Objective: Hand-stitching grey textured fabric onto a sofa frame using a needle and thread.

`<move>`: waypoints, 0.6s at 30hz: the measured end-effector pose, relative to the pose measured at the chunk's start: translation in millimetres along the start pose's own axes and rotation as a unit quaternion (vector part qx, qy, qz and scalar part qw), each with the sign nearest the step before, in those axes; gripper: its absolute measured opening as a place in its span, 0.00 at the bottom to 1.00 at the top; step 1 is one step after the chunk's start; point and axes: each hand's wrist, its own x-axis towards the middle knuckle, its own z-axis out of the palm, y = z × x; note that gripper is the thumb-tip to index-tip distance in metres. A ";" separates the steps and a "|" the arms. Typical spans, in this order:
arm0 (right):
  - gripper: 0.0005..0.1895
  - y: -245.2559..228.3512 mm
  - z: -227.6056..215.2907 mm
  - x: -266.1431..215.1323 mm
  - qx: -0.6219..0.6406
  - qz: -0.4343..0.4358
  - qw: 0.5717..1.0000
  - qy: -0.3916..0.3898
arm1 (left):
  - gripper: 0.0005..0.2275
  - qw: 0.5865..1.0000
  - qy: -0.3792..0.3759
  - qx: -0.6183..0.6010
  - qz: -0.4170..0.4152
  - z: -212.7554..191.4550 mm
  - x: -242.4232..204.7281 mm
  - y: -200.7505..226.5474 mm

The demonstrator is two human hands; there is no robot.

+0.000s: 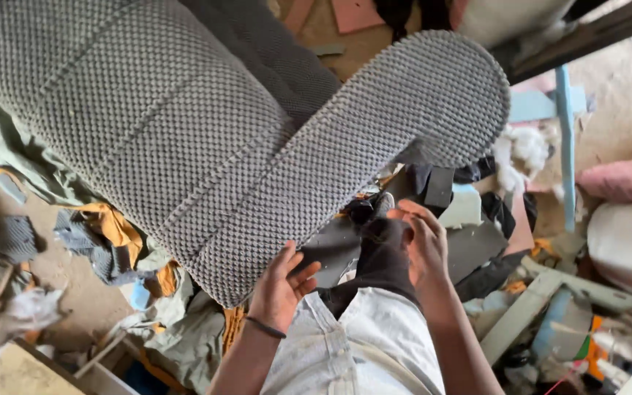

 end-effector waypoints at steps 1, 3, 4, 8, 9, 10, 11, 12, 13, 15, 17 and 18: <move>0.19 -3.7 -6.2 -2.8 0.009 0.004 1.000 0.005 | 0.41 1.000 0.001 0.011 0.000 15.5 -3.1 2.9; 0.20 -12.2 -20.0 -3.8 0.043 -0.050 0.998 0.013 | 0.30 0.973 0.005 0.192 0.131 48.6 -9.0 3.7; 0.20 -17.5 -23.8 2.1 0.047 -0.046 0.998 0.010 | 0.30 0.972 0.011 0.195 0.133 55.2 8.9 3.1; 0.10 -38.3 -39.2 49.7 0.019 -0.110 0.993 -0.026 | 0.28 0.805 0.042 0.423 0.414 106.0 76.5 6.5; 0.08 -40.1 -41.6 64.4 0.004 -0.152 0.988 -0.041 | 0.18 0.706 0.063 0.475 0.521 120.4 91.1 8.3; 0.08 -47.2 -44.2 79.5 0.006 -0.148 0.988 -0.046 | 0.18 0.705 0.069 0.477 0.519 134.0 103.1 9.4; 0.09 -54.2 -46.3 94.6 -0.016 -0.167 0.985 -0.046 | 0.15 0.650 0.081 0.509 0.559 147.3 115.3 10.8; 0.10 -59.6 -51.0 106.9 -0.040 -0.184 0.981 -0.042 | 0.13 0.592 0.090 0.539 0.592 159.1 126.4 9.2; 0.10 -51.2 -58.2 128.7 -0.039 -0.178 0.982 -0.046 | 0.13 0.592 0.094 0.543 0.588 166.8 128.2 3.5; 0.06 -42.5 -66.2 181.1 -0.068 -0.212 0.975 -0.022 | 0.12 0.511 0.110 0.596 0.610 189.8 137.7 1.0; 0.06 -50.2 -72.8 198.2 -0.089 -0.231 0.968 -0.031 | 0.09 0.481 0.135 0.623 0.602 203.5 164.9 -11.9; 0.07 -52.8 -74.3 204.3 -0.108 -0.253 0.961 -0.030 | 0.07 0.449 0.151 0.647 0.597 207.6 177.8 -16.3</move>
